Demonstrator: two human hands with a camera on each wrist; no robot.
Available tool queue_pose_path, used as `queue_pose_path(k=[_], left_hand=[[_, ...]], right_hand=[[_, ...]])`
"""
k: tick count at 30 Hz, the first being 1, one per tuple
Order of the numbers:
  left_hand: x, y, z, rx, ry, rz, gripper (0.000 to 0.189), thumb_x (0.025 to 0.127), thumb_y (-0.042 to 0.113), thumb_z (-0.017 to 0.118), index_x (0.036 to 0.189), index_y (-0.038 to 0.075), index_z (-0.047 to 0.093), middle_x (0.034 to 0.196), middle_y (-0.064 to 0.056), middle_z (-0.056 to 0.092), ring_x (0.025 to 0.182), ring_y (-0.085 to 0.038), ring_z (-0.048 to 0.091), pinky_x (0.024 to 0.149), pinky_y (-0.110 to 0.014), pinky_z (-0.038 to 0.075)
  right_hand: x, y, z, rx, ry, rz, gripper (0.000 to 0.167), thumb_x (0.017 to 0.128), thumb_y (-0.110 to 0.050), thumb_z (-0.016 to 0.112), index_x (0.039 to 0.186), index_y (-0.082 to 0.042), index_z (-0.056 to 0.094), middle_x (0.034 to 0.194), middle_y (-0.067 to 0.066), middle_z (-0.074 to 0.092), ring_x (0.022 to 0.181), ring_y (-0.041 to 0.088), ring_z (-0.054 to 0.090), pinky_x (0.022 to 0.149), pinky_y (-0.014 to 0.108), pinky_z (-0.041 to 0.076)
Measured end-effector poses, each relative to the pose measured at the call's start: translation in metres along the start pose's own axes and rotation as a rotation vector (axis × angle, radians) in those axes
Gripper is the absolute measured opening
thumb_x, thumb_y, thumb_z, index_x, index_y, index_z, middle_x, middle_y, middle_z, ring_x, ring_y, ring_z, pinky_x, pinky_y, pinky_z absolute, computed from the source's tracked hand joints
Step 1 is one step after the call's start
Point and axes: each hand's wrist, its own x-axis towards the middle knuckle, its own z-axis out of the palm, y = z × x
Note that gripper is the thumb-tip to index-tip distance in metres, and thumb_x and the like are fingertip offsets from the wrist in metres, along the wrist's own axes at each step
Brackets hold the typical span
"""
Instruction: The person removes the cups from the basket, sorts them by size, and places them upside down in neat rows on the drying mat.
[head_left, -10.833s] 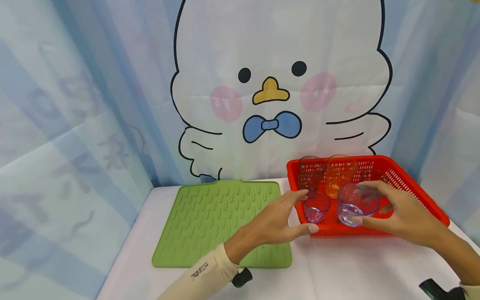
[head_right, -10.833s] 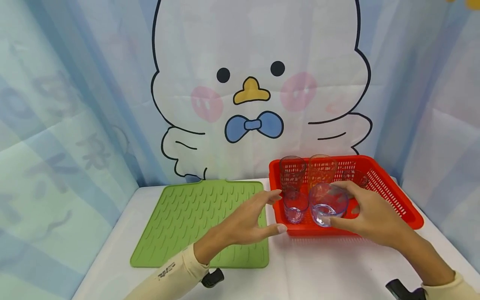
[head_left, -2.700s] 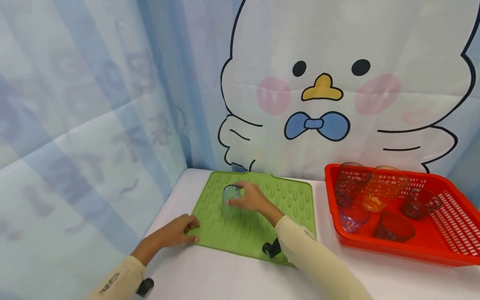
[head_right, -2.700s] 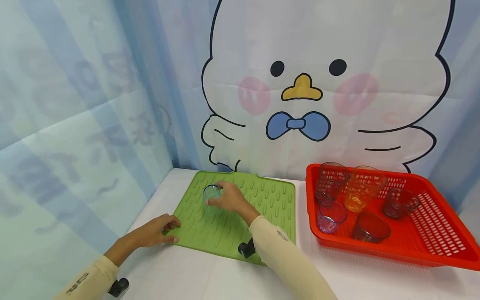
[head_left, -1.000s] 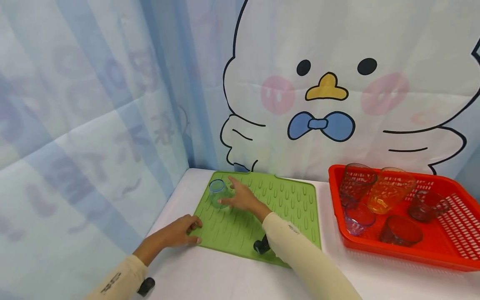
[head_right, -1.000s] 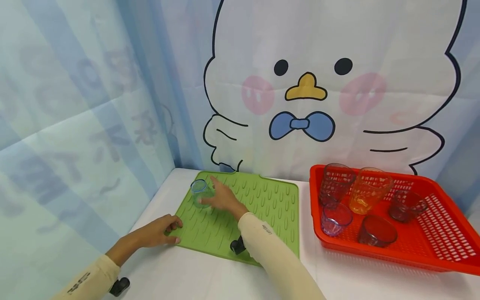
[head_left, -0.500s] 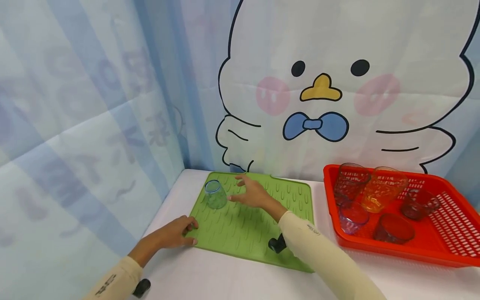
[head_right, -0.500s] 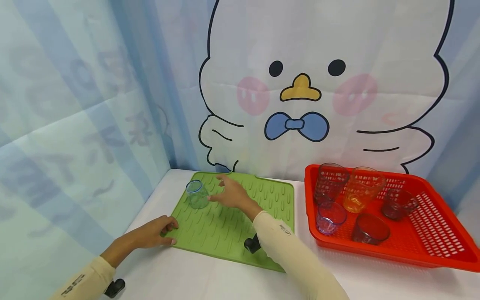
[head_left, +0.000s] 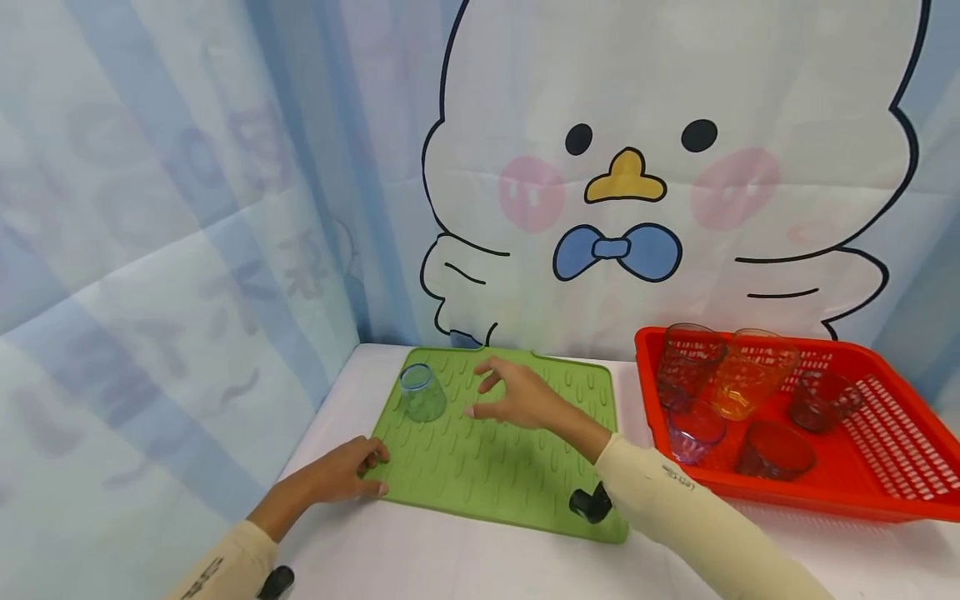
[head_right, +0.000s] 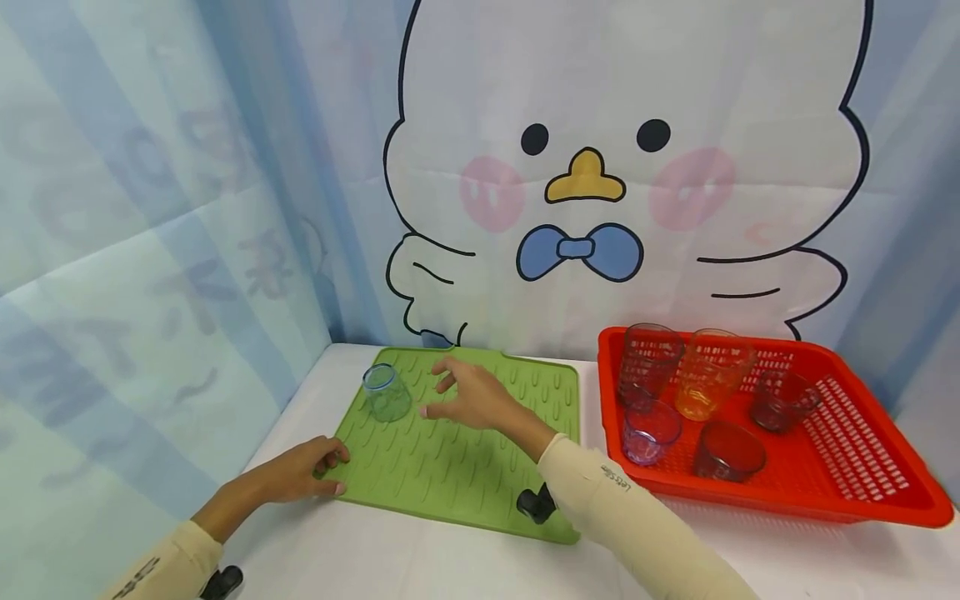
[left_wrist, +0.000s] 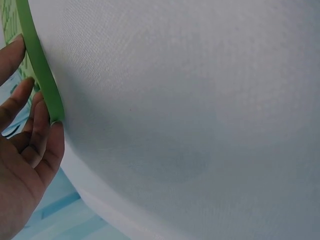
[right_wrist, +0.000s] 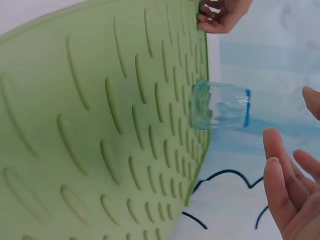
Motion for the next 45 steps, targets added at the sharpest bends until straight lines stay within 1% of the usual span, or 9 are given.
queue_pose_path(k=[4,7,16,21,26,31,37,42,45], left_hand=[[0.0,-0.002,0.0,-0.003,0.003,0.003,0.04,0.084,0.025,0.081,0.113,0.008,0.06,0.101,-0.004,0.055,0.091,-0.017,0.05,0.081,-0.036,0.046],[0.001,-0.001,0.0,-0.004,0.005,0.011,0.039,0.085,0.025,0.081,0.113,0.008,0.06,0.1,-0.004,0.055,0.091,-0.017,0.05,0.081,-0.035,0.046],[-0.001,0.002,0.0,-0.02,0.003,-0.005,0.039,0.085,0.025,0.081,0.113,0.008,0.06,0.099,-0.004,0.054,0.089,-0.016,0.049,0.078,-0.033,0.045],[0.001,0.002,0.001,-0.012,0.003,0.0,0.038,0.085,0.025,0.08,0.113,0.008,0.06,0.099,-0.003,0.054,0.089,-0.016,0.049,0.078,-0.032,0.045],[-0.001,0.003,0.001,-0.015,0.005,-0.004,0.039,0.085,0.025,0.08,0.113,0.008,0.06,0.099,-0.003,0.054,0.09,-0.017,0.049,0.079,-0.033,0.046],[-0.001,0.0,0.0,-0.015,0.001,0.0,0.039,0.085,0.026,0.08,0.113,0.008,0.06,0.099,-0.003,0.054,0.089,-0.016,0.05,0.079,-0.033,0.046],[0.0,0.0,0.001,-0.02,0.002,-0.026,0.039,0.084,0.025,0.081,0.113,0.008,0.06,0.1,-0.003,0.054,0.09,-0.016,0.049,0.08,-0.033,0.046],[-0.001,0.003,0.001,-0.033,0.004,-0.028,0.039,0.084,0.023,0.081,0.112,0.008,0.06,0.1,-0.005,0.054,0.091,-0.018,0.05,0.081,-0.035,0.046],[-0.001,0.003,-0.001,-0.029,0.004,-0.022,0.039,0.084,0.024,0.081,0.112,0.008,0.06,0.101,-0.005,0.055,0.091,-0.018,0.05,0.081,-0.034,0.046]], right_hand=[[-0.016,-0.003,-0.01,-0.029,-0.004,-0.056,0.06,0.086,-0.04,0.079,0.137,-0.018,0.056,0.119,0.003,0.068,0.087,0.015,0.069,0.079,0.036,0.056],[-0.03,-0.002,-0.018,-0.065,0.002,-0.093,0.057,0.085,-0.041,0.079,0.133,-0.017,0.059,0.117,0.002,0.069,0.091,0.014,0.067,0.08,0.034,0.055],[-0.073,0.013,-0.041,-0.037,-0.025,-0.115,0.052,0.085,-0.037,0.08,0.129,-0.015,0.062,0.113,0.001,0.068,0.071,0.01,0.064,0.069,0.027,0.056],[-0.101,0.025,-0.058,-0.001,-0.041,-0.124,0.05,0.086,-0.036,0.08,0.128,-0.015,0.062,0.114,0.002,0.068,0.07,0.01,0.067,0.071,0.027,0.057],[-0.128,0.038,-0.078,-0.013,-0.054,-0.136,0.043,0.087,-0.038,0.079,0.122,-0.019,0.064,0.111,-0.001,0.069,0.069,0.01,0.066,0.071,0.026,0.057],[-0.15,0.053,-0.097,-0.021,-0.017,-0.153,0.034,0.088,-0.03,0.078,0.119,-0.021,0.067,0.105,-0.004,0.07,0.072,0.01,0.066,0.069,0.026,0.058],[-0.173,0.067,-0.12,-0.101,0.082,-0.146,0.034,0.086,-0.024,0.08,0.118,-0.024,0.068,0.103,-0.008,0.072,0.085,0.009,0.066,0.075,0.027,0.058],[-0.19,0.078,-0.138,-0.127,0.163,-0.094,0.039,0.084,-0.02,0.081,0.121,-0.018,0.068,0.107,-0.006,0.073,0.094,0.006,0.067,0.073,0.027,0.059],[-0.199,0.09,-0.148,-0.13,0.205,-0.056,0.041,0.084,-0.017,0.08,0.122,-0.017,0.067,0.11,-0.009,0.072,0.097,0.003,0.066,0.071,0.027,0.059]])
